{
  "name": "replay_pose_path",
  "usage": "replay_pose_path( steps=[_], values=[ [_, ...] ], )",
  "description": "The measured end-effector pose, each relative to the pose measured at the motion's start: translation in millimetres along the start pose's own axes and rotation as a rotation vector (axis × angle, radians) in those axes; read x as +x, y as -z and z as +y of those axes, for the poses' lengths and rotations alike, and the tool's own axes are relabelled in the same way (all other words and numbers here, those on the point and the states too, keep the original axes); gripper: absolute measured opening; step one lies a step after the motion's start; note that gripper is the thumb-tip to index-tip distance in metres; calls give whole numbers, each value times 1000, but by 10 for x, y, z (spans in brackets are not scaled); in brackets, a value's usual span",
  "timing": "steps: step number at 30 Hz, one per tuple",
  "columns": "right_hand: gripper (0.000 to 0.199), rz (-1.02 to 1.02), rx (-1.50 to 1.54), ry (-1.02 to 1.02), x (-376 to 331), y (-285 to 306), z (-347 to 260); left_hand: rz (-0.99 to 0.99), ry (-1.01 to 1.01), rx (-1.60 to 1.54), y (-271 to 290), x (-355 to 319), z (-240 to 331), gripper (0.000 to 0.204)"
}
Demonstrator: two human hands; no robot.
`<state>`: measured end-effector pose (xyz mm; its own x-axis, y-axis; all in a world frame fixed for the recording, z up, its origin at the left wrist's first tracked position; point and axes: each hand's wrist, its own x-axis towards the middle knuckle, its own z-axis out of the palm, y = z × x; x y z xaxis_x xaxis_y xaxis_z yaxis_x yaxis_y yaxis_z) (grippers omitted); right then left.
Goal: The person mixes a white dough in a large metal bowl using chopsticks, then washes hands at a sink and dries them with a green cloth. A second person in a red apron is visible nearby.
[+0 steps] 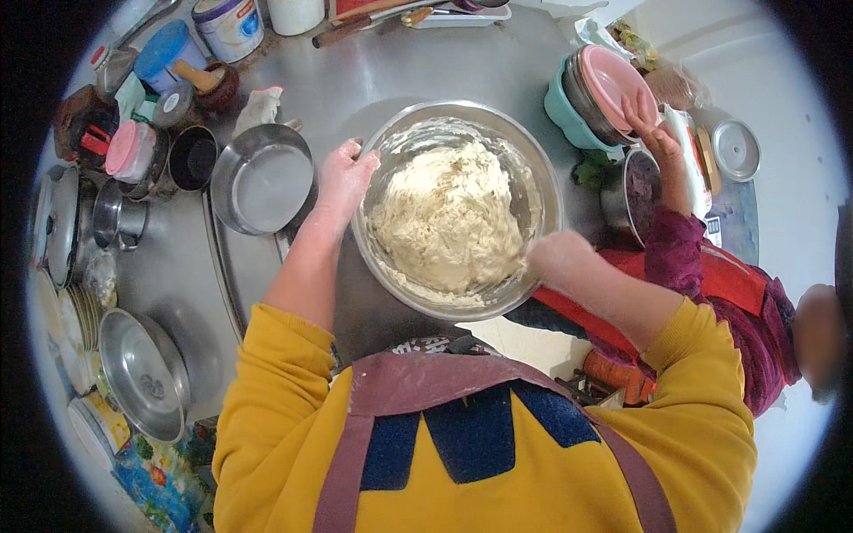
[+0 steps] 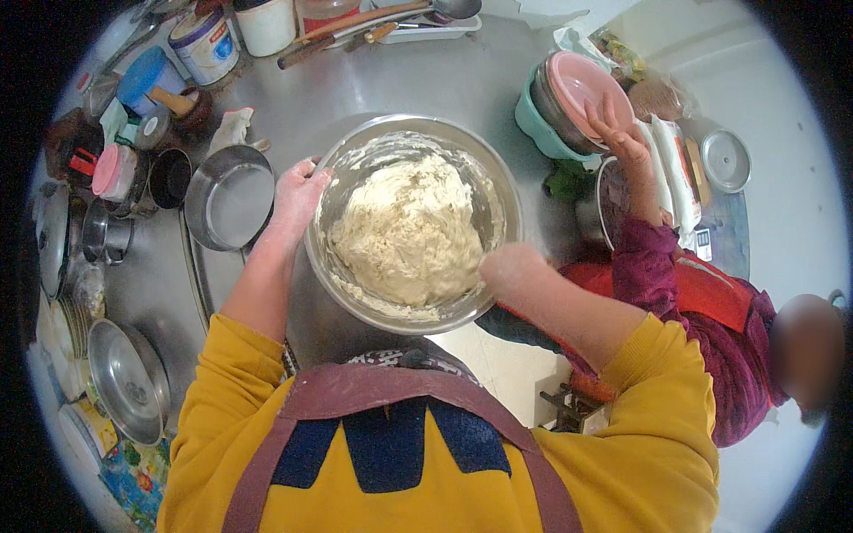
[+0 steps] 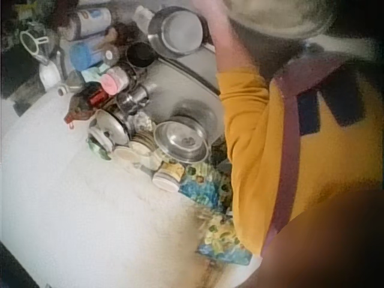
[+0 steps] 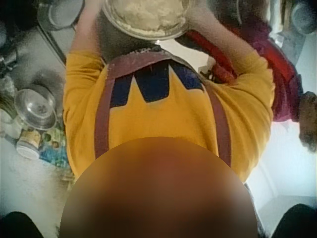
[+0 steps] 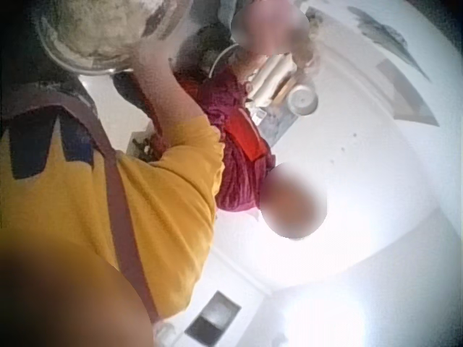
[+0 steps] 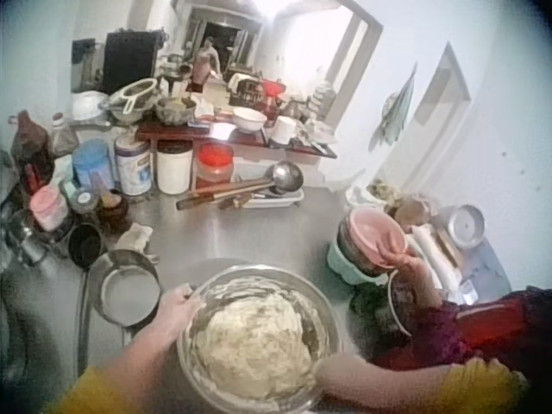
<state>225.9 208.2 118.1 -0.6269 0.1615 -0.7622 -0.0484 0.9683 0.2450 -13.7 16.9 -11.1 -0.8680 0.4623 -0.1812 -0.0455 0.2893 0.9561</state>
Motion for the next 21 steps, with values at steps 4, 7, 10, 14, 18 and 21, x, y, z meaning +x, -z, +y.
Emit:
replay_pose_path(
  steps=[4, 7, 10, 14, 18, 21],
  values=[
    [11, 140, 56, 202, -3, 134, -312, 42, -93, 52, -24, 22, -74, 29],
    [14, 190, 76, 206, 245, 267, -402, 45, -105, 71, -13, 13, -89, 31],
    [17, 303, 102, 169, 585, 376, -433, 22, -105, 113, 7, 2, -69, 31],
    [24, 458, 195, 103, 865, 586, -370, 47, -93, 93, 6, -16, -1, 33],
    [32, 433, 275, -43, 644, 662, -228, -23, 48, 50, 29, -55, 79, 35],
    [20, 235, 266, 43, 256, 492, -176, -53, 65, 44, 43, -69, 127, 30]
  ],
)
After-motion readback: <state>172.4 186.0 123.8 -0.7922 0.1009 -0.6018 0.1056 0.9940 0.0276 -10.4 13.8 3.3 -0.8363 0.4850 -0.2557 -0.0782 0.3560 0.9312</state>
